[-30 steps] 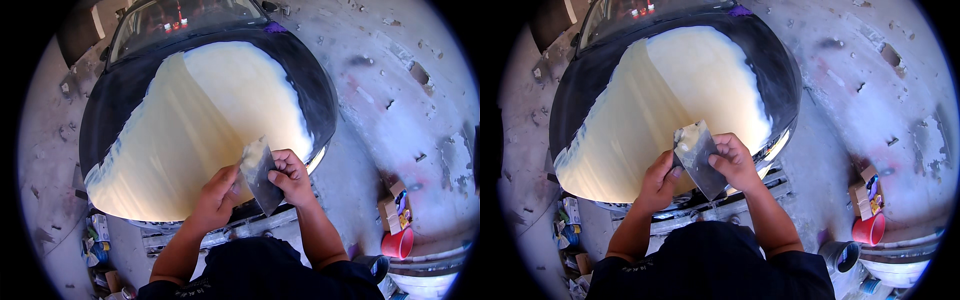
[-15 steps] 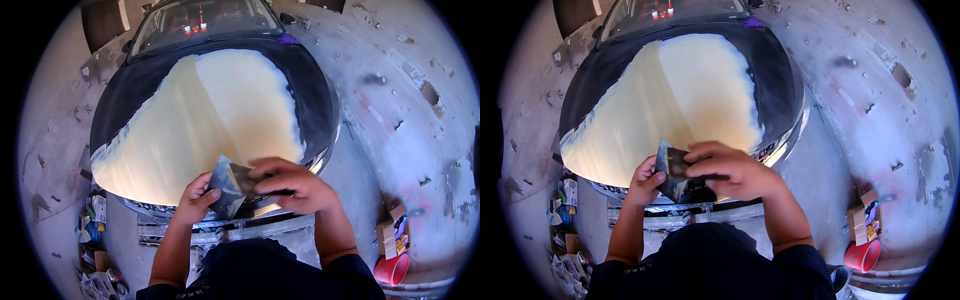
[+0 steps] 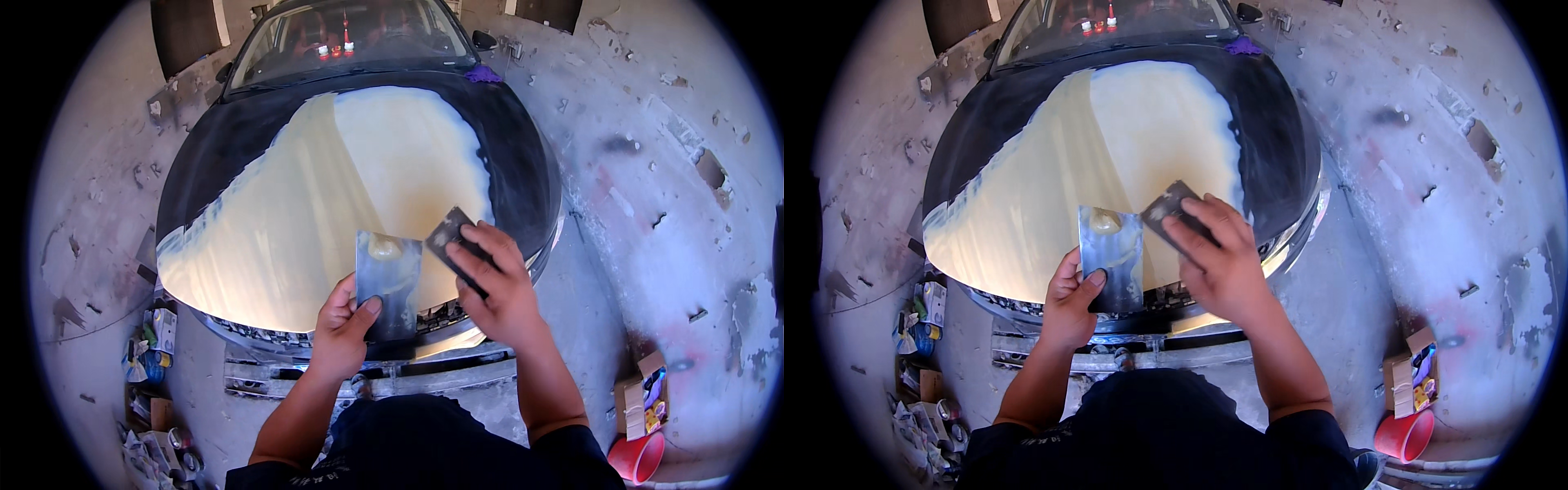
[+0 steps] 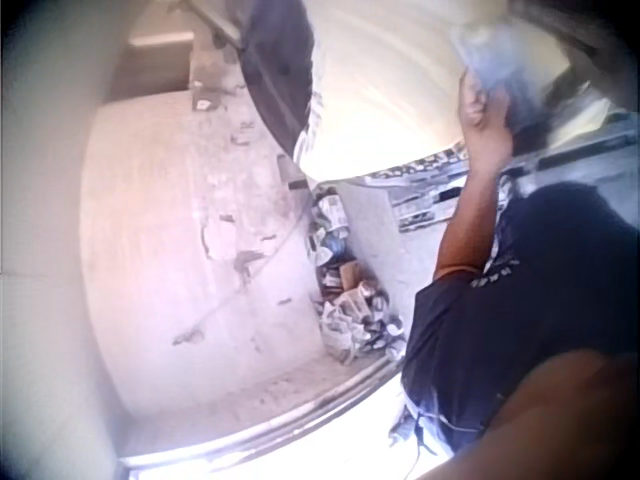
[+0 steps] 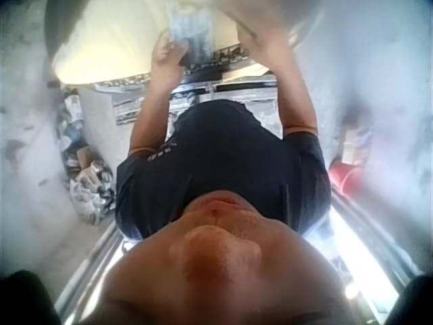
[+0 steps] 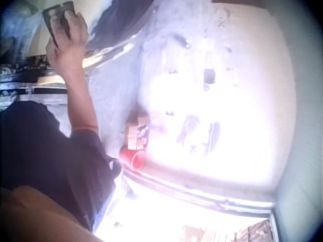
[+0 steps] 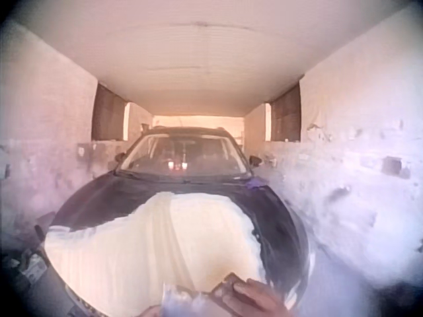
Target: The person scoops body filler from a container onto a metal mixing board, then uses a putty knife to spread the filler across the car hood. The person repeatedly smooths the filler over the surface, working from the center outward.
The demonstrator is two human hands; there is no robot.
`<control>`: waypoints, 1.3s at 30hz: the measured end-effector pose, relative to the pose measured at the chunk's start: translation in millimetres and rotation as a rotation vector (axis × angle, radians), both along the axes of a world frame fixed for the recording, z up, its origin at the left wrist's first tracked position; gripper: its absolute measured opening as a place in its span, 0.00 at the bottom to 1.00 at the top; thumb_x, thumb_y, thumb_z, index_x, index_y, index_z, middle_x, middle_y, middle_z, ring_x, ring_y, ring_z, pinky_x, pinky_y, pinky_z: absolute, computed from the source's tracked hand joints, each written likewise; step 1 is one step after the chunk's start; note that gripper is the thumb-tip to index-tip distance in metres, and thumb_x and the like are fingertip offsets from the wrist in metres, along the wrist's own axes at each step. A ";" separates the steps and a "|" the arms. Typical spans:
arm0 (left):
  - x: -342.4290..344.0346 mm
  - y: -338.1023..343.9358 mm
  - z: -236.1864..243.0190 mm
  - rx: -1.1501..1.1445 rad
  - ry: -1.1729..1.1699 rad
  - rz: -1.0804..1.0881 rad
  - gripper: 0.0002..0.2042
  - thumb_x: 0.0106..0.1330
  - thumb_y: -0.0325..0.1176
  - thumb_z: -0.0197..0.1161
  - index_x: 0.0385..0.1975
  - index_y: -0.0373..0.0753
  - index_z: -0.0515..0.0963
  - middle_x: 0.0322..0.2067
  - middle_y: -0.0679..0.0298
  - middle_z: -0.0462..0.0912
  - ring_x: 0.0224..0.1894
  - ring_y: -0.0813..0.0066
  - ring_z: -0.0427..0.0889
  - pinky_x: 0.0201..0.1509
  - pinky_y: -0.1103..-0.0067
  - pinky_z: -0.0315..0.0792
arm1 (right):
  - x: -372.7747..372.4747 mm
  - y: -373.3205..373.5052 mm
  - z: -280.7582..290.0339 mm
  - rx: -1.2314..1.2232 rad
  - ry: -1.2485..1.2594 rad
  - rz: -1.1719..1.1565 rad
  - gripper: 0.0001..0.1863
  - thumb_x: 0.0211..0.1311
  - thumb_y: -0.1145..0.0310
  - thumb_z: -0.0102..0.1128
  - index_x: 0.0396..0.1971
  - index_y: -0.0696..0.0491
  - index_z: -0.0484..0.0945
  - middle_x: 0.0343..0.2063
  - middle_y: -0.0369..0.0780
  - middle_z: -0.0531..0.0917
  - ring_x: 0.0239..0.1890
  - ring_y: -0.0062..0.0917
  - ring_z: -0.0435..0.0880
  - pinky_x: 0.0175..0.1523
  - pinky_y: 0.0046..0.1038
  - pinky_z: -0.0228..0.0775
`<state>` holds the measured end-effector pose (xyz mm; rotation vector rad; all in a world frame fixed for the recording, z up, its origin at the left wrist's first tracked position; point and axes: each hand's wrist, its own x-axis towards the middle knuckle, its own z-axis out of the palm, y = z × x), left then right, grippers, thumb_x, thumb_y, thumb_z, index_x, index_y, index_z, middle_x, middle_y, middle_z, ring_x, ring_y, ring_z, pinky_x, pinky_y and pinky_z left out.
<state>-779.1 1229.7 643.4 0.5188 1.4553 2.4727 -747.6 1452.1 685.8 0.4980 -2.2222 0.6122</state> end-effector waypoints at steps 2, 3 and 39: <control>0.5 3.3 0.1 0.003 -0.030 -0.005 0.20 0.66 0.21 0.51 0.58 0.31 0.61 0.47 0.61 0.77 0.47 0.79 0.74 0.53 0.83 0.65 | 5.0 -13.1 6.0 0.083 0.019 -0.034 0.25 0.37 0.78 0.59 0.43 0.46 0.80 0.50 0.41 0.73 0.53 0.44 0.70 0.54 0.39 0.63; 0.9 4.1 0.2 0.001 -0.036 -0.014 0.21 0.66 0.21 0.51 0.59 0.31 0.61 0.47 0.61 0.77 0.47 0.79 0.75 0.52 0.84 0.66 | 3.9 -18.4 4.9 0.116 0.018 -0.039 0.25 0.37 0.77 0.59 0.43 0.46 0.80 0.50 0.41 0.73 0.53 0.43 0.70 0.53 0.39 0.63; -196.5 -197.6 -151.3 0.037 0.035 0.779 0.26 0.66 0.32 0.47 0.61 0.30 0.51 0.57 0.51 0.61 0.58 0.59 0.63 0.61 0.65 0.59 | -643.0 -72.6 89.6 0.703 -1.225 -0.476 0.29 0.55 0.62 0.48 0.61 0.39 0.64 0.58 0.37 0.69 0.51 0.33 0.72 0.39 0.39 0.72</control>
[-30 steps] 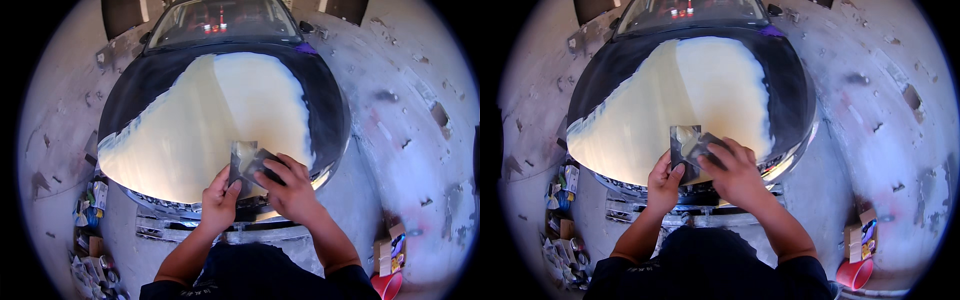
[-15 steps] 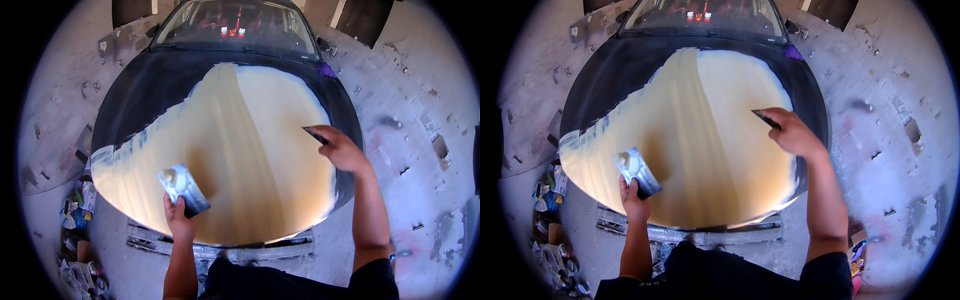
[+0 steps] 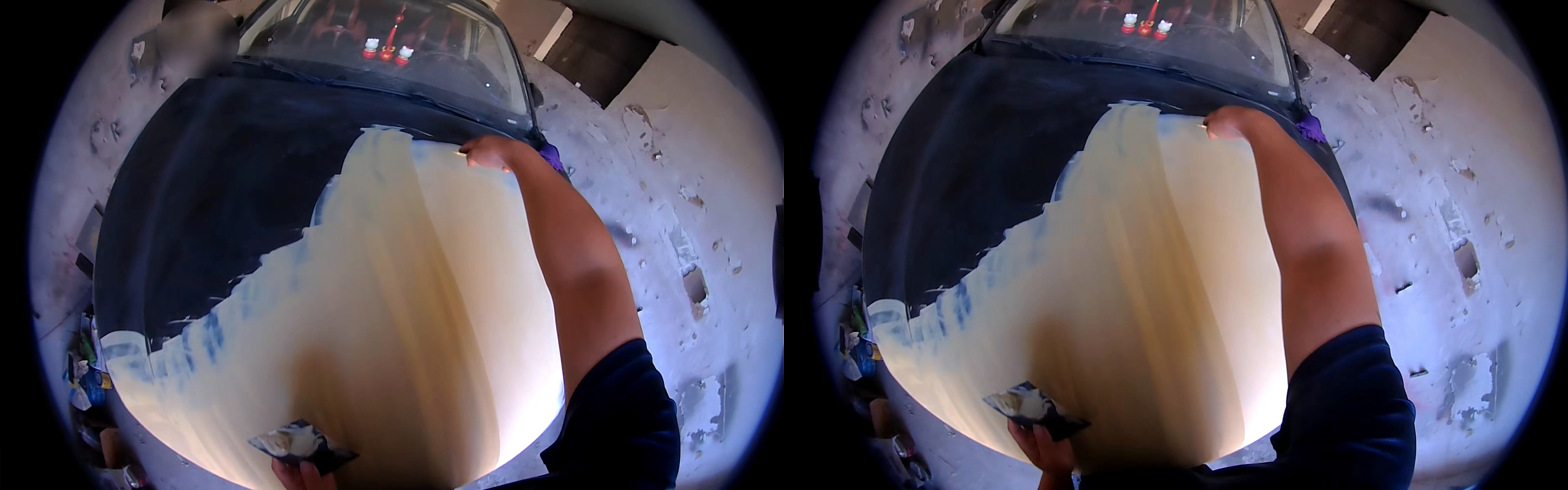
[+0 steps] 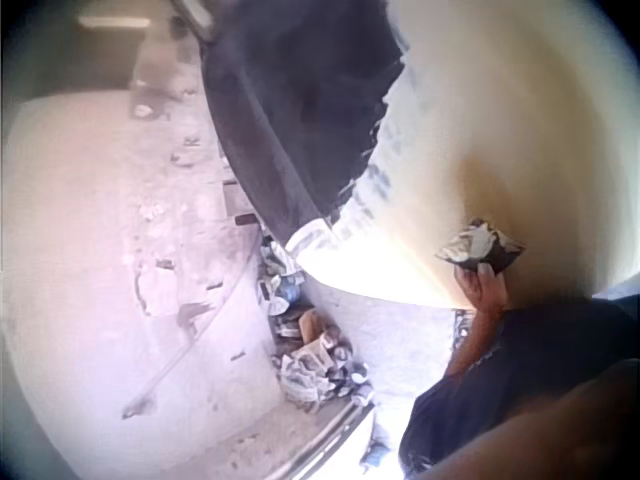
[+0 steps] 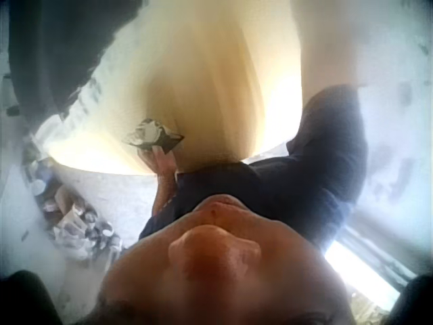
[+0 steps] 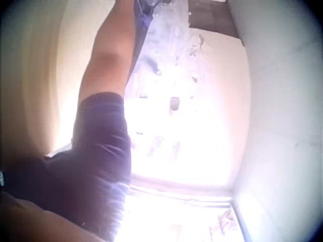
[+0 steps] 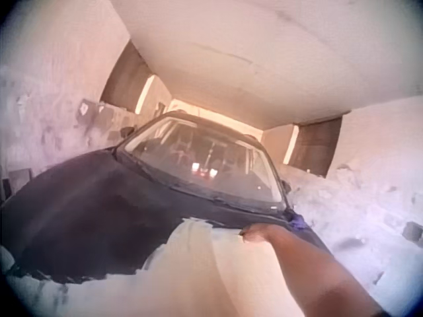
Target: The person scoops body filler from a container onto a metal mixing board, then uses a putty knife to spread the filler across the car hood. The person repeatedly smooths the filler over the surface, working from the center outward.
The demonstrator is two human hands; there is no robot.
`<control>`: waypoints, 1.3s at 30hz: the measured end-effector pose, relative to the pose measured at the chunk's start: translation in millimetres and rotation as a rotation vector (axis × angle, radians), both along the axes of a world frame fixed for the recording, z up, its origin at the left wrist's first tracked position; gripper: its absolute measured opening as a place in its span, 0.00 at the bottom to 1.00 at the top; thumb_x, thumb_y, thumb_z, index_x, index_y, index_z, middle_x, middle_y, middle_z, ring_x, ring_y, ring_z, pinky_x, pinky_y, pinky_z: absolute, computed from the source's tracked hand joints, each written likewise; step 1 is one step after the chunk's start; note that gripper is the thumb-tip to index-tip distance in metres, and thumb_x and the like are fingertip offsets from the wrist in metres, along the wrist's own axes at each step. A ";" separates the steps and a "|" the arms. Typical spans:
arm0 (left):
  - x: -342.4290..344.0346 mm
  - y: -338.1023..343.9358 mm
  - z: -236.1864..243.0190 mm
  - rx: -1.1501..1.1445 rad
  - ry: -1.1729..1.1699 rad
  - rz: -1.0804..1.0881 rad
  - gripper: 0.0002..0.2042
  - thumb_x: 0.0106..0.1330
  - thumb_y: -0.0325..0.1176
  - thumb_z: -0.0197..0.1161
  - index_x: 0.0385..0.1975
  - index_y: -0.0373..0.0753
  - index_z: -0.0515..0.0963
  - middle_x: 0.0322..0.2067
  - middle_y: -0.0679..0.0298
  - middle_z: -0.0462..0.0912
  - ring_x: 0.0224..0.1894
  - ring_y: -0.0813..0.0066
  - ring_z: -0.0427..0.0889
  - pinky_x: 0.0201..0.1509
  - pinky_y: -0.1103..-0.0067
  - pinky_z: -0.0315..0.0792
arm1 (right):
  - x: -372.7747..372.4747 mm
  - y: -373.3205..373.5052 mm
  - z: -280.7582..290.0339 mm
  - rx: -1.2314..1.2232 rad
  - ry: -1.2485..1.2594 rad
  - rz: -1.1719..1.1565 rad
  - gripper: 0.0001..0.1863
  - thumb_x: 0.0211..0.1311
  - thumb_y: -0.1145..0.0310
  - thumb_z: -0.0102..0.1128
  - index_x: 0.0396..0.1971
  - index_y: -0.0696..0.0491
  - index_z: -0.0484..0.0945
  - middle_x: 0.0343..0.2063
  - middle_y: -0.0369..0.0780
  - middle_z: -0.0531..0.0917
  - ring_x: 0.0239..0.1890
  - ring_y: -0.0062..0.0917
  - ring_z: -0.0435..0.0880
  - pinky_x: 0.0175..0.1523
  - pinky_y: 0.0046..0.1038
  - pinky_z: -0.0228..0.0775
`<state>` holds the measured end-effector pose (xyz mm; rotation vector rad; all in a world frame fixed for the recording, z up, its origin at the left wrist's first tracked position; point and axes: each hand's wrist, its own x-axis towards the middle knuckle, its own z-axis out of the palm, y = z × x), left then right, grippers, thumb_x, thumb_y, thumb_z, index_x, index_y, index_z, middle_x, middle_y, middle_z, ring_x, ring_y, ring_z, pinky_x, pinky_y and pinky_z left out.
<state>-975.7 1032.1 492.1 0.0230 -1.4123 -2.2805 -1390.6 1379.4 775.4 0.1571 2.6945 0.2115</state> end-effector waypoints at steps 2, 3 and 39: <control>10.5 -10.0 -9.3 -0.357 -0.074 -0.049 0.24 0.62 0.32 0.51 0.57 0.31 0.56 0.53 0.49 0.65 0.54 0.54 0.66 0.55 0.61 0.61 | -31.6 -0.1 -8.3 0.101 -0.041 0.059 0.29 0.55 0.61 0.47 0.61 0.39 0.64 0.59 0.36 0.68 0.51 0.34 0.72 0.40 0.38 0.73; 17.0 -26.1 -17.5 -0.713 -0.140 -0.100 0.22 0.58 0.31 0.55 0.53 0.31 0.61 0.49 0.47 0.69 0.49 0.51 0.69 0.50 0.58 0.64 | -44.5 4.2 -10.9 0.136 -0.045 0.073 0.29 0.56 0.61 0.47 0.61 0.39 0.63 0.59 0.36 0.67 0.51 0.34 0.72 0.40 0.38 0.74; 3.7 -12.3 35.6 -1.057 -0.255 0.126 0.10 0.59 0.30 0.51 0.35 0.33 0.74 0.39 0.50 0.76 0.41 0.47 0.73 0.45 0.57 0.64 | -95.9 -39.2 -43.9 0.028 -0.071 0.067 0.26 0.54 0.63 0.47 0.57 0.35 0.69 0.57 0.33 0.68 0.53 0.32 0.69 0.42 0.38 0.72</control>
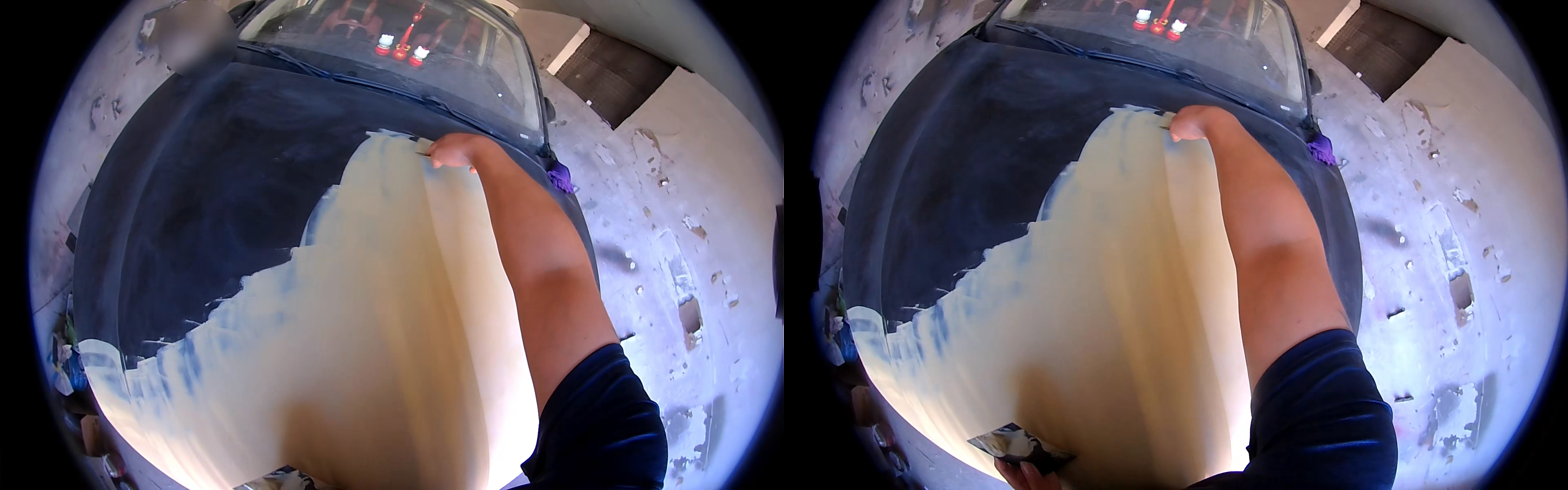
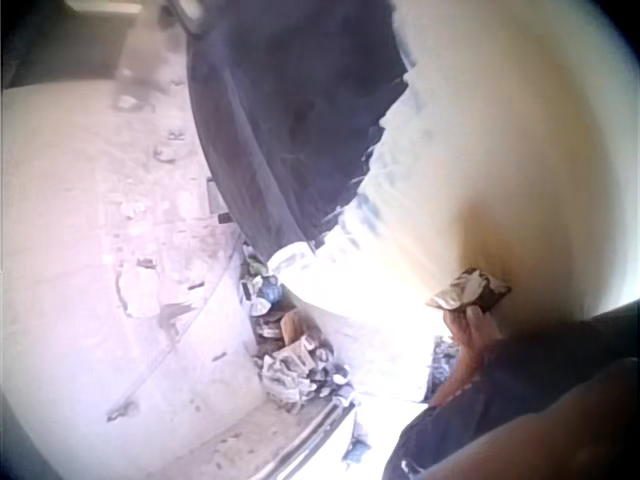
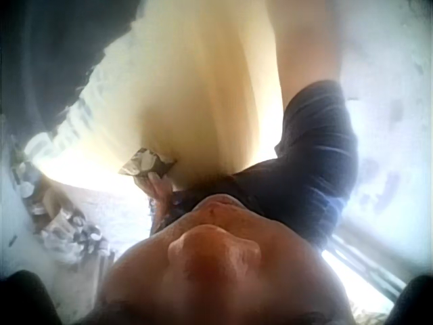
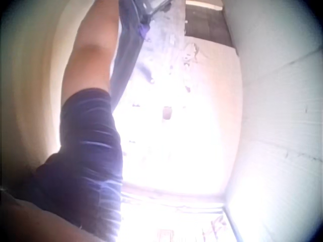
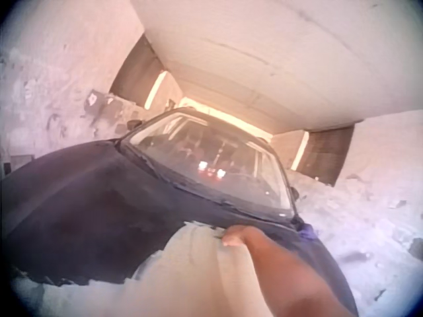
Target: The person scoops body filler from a container onto a metal mixing board, then uses a putty knife to spread the filler across the car hood. The person repeatedly smooths the filler over the surface, working from the center outward.
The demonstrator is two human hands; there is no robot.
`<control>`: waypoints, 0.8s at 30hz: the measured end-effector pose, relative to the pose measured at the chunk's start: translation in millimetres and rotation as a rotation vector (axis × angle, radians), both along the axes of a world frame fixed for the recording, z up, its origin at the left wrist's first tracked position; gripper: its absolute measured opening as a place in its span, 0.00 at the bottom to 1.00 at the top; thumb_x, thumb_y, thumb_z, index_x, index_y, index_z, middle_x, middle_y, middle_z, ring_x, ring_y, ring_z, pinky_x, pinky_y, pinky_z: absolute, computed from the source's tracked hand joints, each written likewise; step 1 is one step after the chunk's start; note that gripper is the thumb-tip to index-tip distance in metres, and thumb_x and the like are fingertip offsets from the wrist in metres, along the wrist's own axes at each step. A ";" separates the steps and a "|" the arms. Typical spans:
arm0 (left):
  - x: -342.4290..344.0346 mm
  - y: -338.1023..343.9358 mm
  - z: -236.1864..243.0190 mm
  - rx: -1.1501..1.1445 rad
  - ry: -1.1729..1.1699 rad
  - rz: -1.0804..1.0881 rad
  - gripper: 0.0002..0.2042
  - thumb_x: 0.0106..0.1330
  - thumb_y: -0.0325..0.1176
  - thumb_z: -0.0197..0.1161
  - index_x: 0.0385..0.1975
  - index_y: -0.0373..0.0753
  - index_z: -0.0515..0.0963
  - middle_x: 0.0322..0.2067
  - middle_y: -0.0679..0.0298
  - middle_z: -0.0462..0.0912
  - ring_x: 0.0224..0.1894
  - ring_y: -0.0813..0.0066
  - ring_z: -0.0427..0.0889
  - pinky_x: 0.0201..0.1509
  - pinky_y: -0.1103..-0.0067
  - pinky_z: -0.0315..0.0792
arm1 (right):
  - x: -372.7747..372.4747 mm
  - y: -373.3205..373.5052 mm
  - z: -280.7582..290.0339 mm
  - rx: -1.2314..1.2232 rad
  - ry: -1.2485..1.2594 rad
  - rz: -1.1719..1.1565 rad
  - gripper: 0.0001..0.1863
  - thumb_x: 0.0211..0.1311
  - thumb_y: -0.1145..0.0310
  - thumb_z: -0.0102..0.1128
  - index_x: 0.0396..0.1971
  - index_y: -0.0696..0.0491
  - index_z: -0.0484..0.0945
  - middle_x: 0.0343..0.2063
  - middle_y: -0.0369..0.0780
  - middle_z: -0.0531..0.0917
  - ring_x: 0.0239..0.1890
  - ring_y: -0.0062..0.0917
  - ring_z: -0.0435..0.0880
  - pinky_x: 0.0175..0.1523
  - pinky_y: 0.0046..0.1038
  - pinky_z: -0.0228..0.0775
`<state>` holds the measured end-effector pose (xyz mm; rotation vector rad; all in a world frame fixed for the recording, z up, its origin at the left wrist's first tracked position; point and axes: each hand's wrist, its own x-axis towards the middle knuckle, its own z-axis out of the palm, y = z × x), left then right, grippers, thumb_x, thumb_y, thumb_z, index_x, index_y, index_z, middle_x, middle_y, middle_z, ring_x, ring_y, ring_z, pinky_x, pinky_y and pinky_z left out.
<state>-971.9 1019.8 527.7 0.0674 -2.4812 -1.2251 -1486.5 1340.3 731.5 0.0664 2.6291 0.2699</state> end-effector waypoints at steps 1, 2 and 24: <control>1.9 -0.7 -2.9 -0.178 0.051 0.005 0.09 0.59 0.30 0.51 0.35 0.33 0.74 0.39 0.49 0.76 0.41 0.47 0.73 0.45 0.57 0.64 | 7.1 -0.3 0.6 -0.004 0.007 0.008 0.27 0.54 0.64 0.47 0.57 0.36 0.69 0.57 0.33 0.68 0.52 0.32 0.69 0.42 0.38 0.72; 2.2 -1.3 -6.5 -0.352 0.105 0.005 0.08 0.59 0.29 0.51 0.34 0.33 0.75 0.39 0.49 0.76 0.41 0.46 0.73 0.46 0.57 0.64 | 13.8 2.1 2.7 -0.004 0.015 0.009 0.27 0.54 0.64 0.47 0.57 0.36 0.69 0.57 0.33 0.69 0.52 0.33 0.70 0.42 0.39 0.72; 0.6 17.8 -27.5 1.002 0.235 -0.032 0.24 0.68 0.32 0.45 0.62 0.31 0.51 0.57 0.54 0.61 0.58 0.65 0.62 0.62 0.71 0.57 | 143.4 -1.9 -17.9 -0.040 -0.002 0.185 0.25 0.47 0.69 0.47 0.50 0.45 0.75 0.43 0.41 0.78 0.45 0.33 0.74 0.49 0.33 0.66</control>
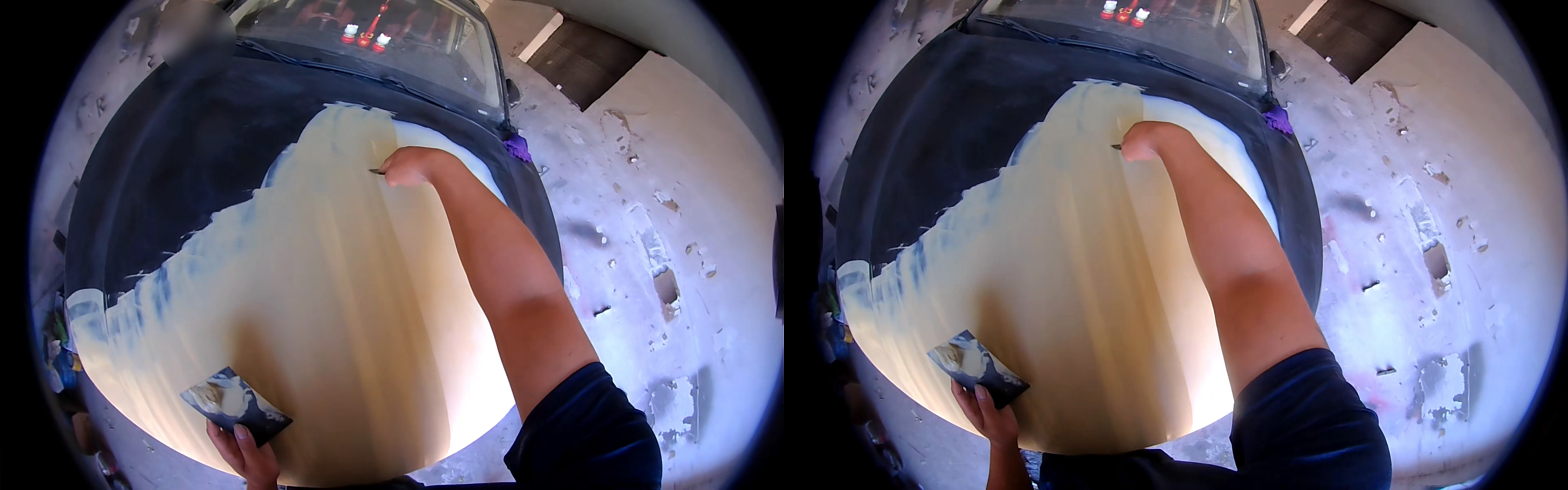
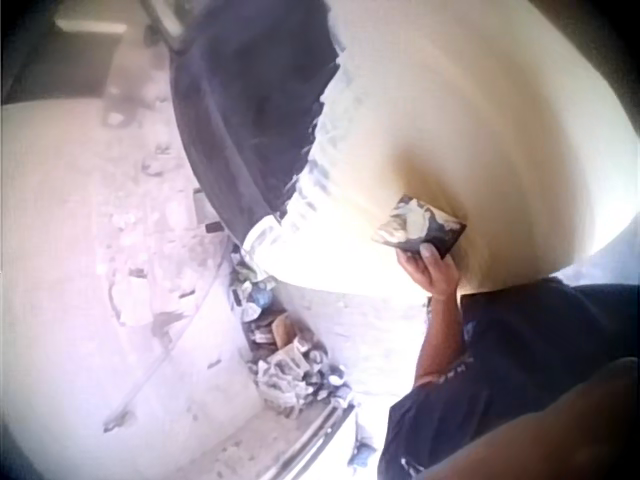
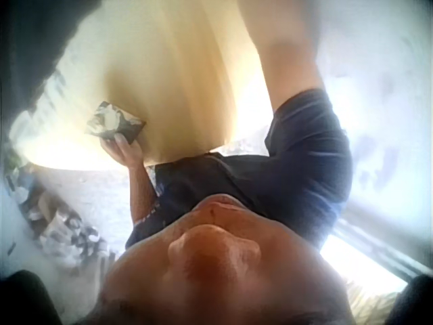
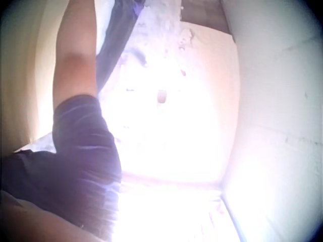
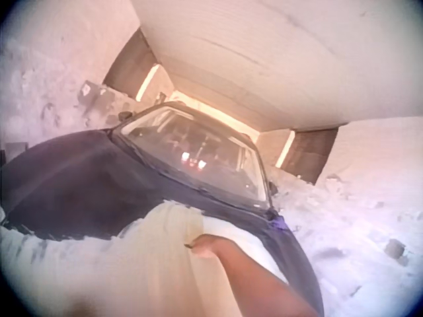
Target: The person scoops body filler from a container onto a metal mixing board, then uses a putty knife to spread the filler across the car hood. The person repeatedly smooths the filler over the surface, working from the center outward.
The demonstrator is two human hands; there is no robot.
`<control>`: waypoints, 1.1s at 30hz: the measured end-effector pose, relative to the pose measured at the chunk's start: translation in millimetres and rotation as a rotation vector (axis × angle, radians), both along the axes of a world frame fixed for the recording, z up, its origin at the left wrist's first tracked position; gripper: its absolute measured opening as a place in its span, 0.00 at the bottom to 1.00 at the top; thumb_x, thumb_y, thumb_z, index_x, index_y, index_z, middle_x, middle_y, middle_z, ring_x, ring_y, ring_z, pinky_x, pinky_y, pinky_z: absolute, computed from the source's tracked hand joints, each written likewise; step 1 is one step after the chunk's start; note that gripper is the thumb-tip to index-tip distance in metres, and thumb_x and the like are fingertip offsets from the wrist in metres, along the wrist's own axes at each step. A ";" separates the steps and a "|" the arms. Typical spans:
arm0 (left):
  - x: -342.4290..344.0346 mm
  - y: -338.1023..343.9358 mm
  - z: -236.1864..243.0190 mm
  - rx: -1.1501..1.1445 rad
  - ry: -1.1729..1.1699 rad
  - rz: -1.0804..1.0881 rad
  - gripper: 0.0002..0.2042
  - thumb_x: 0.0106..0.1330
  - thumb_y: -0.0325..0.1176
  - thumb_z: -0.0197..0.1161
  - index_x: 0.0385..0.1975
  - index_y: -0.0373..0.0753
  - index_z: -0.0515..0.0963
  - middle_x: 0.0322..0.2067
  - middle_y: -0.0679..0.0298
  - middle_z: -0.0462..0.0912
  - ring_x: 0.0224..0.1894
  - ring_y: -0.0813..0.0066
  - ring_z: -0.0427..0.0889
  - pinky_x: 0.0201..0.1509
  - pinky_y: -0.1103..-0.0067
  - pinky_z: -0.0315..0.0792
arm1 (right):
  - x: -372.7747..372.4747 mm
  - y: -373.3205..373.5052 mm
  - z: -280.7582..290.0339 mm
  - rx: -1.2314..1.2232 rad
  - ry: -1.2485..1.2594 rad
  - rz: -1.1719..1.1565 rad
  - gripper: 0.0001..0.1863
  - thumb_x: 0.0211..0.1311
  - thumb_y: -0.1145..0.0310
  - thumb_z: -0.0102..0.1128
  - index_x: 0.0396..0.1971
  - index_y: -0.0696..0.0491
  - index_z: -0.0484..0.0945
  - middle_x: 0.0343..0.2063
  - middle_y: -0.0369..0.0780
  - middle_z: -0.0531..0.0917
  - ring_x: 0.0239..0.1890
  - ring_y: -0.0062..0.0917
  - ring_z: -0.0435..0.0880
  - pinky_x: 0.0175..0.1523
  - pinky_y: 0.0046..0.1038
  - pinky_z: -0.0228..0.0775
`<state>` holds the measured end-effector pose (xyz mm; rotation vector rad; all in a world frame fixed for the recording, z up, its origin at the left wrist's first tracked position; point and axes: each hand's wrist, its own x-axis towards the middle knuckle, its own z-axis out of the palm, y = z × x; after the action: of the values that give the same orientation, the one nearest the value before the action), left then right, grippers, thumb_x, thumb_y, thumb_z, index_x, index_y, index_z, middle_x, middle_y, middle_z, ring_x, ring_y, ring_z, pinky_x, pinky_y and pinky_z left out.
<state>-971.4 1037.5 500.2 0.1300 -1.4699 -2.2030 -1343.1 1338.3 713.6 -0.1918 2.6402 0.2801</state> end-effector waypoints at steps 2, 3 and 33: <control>-2.9 4.1 6.2 0.038 -0.021 0.035 0.24 0.67 0.33 0.47 0.60 0.31 0.53 0.56 0.54 0.62 0.55 0.66 0.64 0.60 0.72 0.59 | 16.4 -4.0 2.6 0.020 -0.015 0.000 0.26 0.47 0.69 0.47 0.51 0.45 0.75 0.44 0.41 0.78 0.46 0.33 0.74 0.50 0.33 0.65; -3.3 5.1 8.2 0.056 -0.032 0.052 0.24 0.66 0.33 0.47 0.59 0.31 0.54 0.55 0.54 0.63 0.54 0.67 0.65 0.59 0.73 0.59 | 22.5 -2.0 0.3 -0.005 0.004 0.016 0.23 0.48 0.69 0.47 0.48 0.48 0.77 0.43 0.43 0.79 0.46 0.35 0.75 0.49 0.34 0.66; 7.6 -11.6 -14.3 -0.253 0.068 -0.053 0.25 0.66 0.30 0.42 0.61 0.27 0.49 0.59 0.46 0.58 0.58 0.56 0.62 0.60 0.64 0.60 | -50.6 -35.7 18.0 -0.044 0.003 -0.221 0.28 0.51 0.58 0.51 0.57 0.37 0.69 0.55 0.32 0.71 0.48 0.26 0.71 0.37 0.32 0.71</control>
<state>-963.8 1025.9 485.9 -0.0682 -1.7147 -2.0197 -1393.7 1302.7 731.6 0.0860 2.6423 0.1486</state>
